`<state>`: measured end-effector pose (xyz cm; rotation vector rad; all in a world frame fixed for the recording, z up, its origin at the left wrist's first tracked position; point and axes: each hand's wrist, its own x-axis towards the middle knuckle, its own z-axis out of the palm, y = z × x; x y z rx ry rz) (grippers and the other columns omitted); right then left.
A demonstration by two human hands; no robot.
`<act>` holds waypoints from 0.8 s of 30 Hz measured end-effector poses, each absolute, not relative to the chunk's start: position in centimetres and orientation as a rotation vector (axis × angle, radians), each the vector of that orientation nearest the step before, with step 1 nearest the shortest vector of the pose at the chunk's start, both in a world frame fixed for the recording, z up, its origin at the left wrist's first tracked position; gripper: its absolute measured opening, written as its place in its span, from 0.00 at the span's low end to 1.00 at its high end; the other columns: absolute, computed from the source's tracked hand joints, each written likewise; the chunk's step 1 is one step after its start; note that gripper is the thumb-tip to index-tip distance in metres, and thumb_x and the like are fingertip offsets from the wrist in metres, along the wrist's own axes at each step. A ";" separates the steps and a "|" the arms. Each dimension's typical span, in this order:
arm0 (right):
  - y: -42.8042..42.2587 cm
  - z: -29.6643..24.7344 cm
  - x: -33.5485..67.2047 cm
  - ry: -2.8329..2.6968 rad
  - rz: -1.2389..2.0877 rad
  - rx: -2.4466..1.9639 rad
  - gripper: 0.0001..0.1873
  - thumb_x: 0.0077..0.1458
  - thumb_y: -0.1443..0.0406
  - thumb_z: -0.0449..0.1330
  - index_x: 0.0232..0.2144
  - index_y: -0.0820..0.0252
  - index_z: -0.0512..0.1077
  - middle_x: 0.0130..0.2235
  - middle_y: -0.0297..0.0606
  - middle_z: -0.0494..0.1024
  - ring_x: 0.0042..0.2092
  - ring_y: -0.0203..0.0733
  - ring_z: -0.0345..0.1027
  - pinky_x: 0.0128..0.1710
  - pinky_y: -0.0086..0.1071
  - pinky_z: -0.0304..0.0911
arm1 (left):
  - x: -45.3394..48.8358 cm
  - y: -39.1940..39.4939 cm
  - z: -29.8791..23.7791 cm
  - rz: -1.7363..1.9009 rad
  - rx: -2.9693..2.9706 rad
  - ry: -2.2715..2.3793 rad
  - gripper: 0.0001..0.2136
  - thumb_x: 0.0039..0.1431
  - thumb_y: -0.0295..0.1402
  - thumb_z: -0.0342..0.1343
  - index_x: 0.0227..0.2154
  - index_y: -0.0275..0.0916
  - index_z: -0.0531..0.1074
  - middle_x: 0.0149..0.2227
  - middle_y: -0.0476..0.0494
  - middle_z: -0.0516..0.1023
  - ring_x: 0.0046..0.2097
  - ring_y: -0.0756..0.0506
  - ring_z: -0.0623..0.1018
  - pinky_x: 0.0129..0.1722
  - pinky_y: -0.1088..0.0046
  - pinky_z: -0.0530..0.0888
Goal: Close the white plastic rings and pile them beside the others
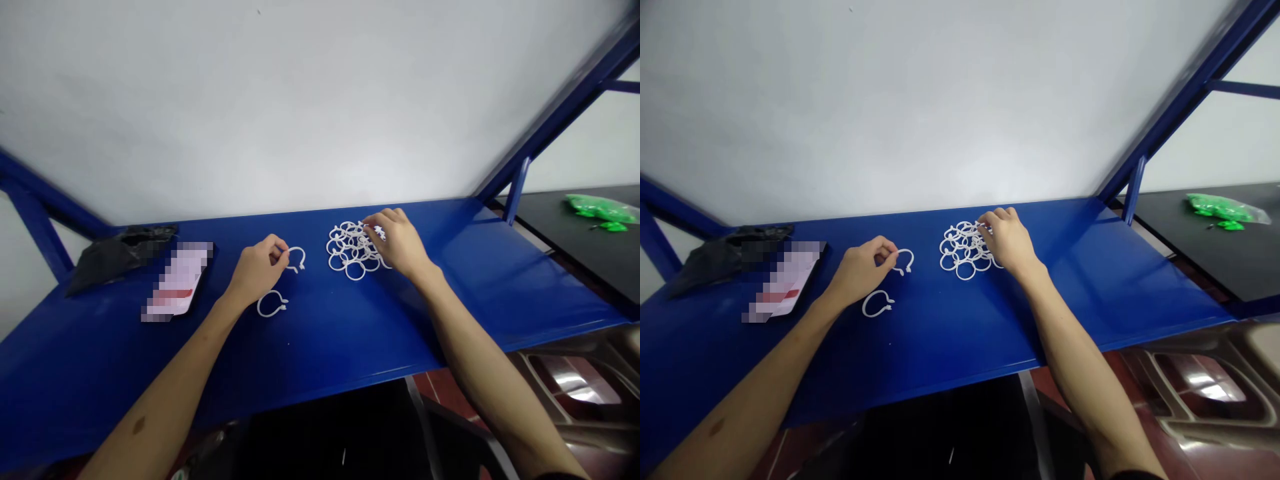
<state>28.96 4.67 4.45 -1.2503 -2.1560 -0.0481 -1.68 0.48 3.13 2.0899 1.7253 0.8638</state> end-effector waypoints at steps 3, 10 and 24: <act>2.6 4.3 25.9 -2.237 0.154 -0.970 0.12 0.64 0.62 0.58 0.49 0.54 0.74 0.48 0.44 0.76 0.50 0.51 0.68 0.50 0.48 0.67 | -1.1 0.0 3.9 0.937 1.916 1.665 0.04 0.60 0.35 0.56 0.35 0.42 0.71 0.26 0.50 0.79 0.28 0.47 0.77 0.33 0.68 0.70; -0.7 2.7 21.0 -2.146 0.593 -0.608 0.10 0.67 0.60 0.57 0.47 0.56 0.73 0.45 0.41 0.78 0.42 0.40 0.74 0.44 0.37 0.72 | 0.3 -0.8 4.0 0.751 1.653 1.311 0.13 0.60 0.46 0.56 0.32 0.41 0.75 0.27 0.48 0.79 0.30 0.47 0.77 0.33 0.70 0.73; -0.1 2.4 21.2 -1.857 0.813 -0.827 0.14 0.62 0.54 0.62 0.32 0.57 0.77 0.30 0.34 0.81 0.28 0.34 0.72 0.29 0.29 0.66 | 1.5 -1.7 3.6 1.004 2.076 1.419 0.12 0.66 0.41 0.51 0.37 0.44 0.79 0.36 0.48 0.83 0.34 0.46 0.78 0.36 0.72 0.72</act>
